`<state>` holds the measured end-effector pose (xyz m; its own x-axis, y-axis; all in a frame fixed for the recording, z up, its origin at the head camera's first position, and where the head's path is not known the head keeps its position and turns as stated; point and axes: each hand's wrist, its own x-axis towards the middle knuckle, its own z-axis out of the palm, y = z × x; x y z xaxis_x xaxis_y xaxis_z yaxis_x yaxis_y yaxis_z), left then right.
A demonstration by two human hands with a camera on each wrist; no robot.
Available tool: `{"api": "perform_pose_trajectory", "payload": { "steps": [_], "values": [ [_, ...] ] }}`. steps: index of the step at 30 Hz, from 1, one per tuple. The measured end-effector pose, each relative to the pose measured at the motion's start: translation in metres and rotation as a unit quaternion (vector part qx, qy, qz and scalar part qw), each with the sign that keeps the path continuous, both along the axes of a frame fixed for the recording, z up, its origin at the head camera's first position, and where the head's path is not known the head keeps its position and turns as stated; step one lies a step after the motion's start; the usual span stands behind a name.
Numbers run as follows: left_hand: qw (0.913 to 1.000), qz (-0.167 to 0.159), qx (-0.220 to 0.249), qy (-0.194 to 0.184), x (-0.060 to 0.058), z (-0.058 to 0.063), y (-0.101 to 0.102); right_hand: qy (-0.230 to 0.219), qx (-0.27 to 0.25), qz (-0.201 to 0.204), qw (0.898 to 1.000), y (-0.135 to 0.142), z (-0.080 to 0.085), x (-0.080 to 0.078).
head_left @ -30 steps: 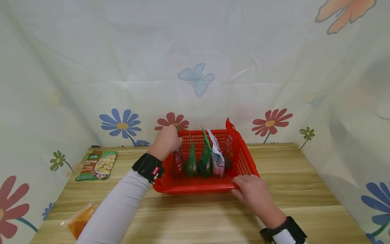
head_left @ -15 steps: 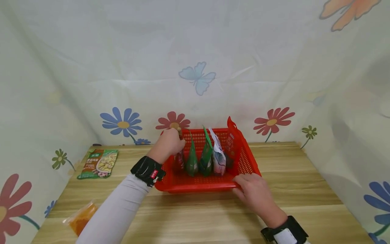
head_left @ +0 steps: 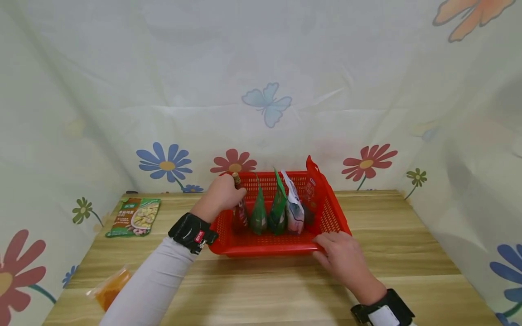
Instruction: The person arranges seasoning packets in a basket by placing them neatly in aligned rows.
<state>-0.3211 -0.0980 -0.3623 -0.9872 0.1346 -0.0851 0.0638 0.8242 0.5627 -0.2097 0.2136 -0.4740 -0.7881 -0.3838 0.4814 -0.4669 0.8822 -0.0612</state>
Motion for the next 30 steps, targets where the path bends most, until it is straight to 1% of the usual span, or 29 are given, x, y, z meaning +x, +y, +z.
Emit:
{"api": "perform_pose_trajectory", "payload": {
  "steps": [4,8,12,14,16,19,22,24,26,29,30],
  "values": [
    [0.9994,-0.026,0.021,-0.005,0.003,0.002,-0.007,0.003,0.001,0.000,1.000,0.002,0.000,-0.001],
    [0.9981,-0.051,0.032,-0.012,0.009,0.006,-0.021,0.012,0.003,0.004,1.000,0.003,0.001,-0.002],
    [0.9975,-0.067,0.017,-0.012,0.018,0.007,-0.042,0.023,0.003,0.008,1.000,0.005,0.002,-0.002],
    [0.9968,-0.072,0.029,-0.017,0.022,0.006,-0.054,0.025,0.004,0.008,1.000,0.005,0.002,-0.001],
    [0.9959,-0.074,0.051,-0.011,0.026,0.004,-0.067,0.026,0.004,0.008,1.000,0.006,0.002,-0.001],
    [0.9942,-0.056,0.091,0.018,0.029,-0.003,-0.089,0.025,0.008,0.005,1.000,0.006,0.001,-0.001],
    [0.9928,-0.023,0.097,0.067,0.026,-0.014,-0.117,0.026,0.010,0.004,1.000,0.004,0.000,-0.001],
    [0.9933,0.000,0.073,0.090,0.021,-0.022,-0.138,0.026,0.009,0.003,1.000,0.004,-0.001,-0.001],
    [0.9928,0.023,0.032,0.114,0.015,-0.034,-0.160,0.027,0.008,0.002,1.000,0.003,-0.002,-0.001],
    [0.9893,0.051,-0.038,0.131,0.008,-0.053,-0.194,0.027,0.008,0.004,1.000,0.003,-0.003,-0.001],
    [0.9886,0.059,-0.057,0.126,0.006,-0.060,-0.205,0.027,0.006,0.005,1.000,0.003,-0.003,-0.001]
  ]
}}
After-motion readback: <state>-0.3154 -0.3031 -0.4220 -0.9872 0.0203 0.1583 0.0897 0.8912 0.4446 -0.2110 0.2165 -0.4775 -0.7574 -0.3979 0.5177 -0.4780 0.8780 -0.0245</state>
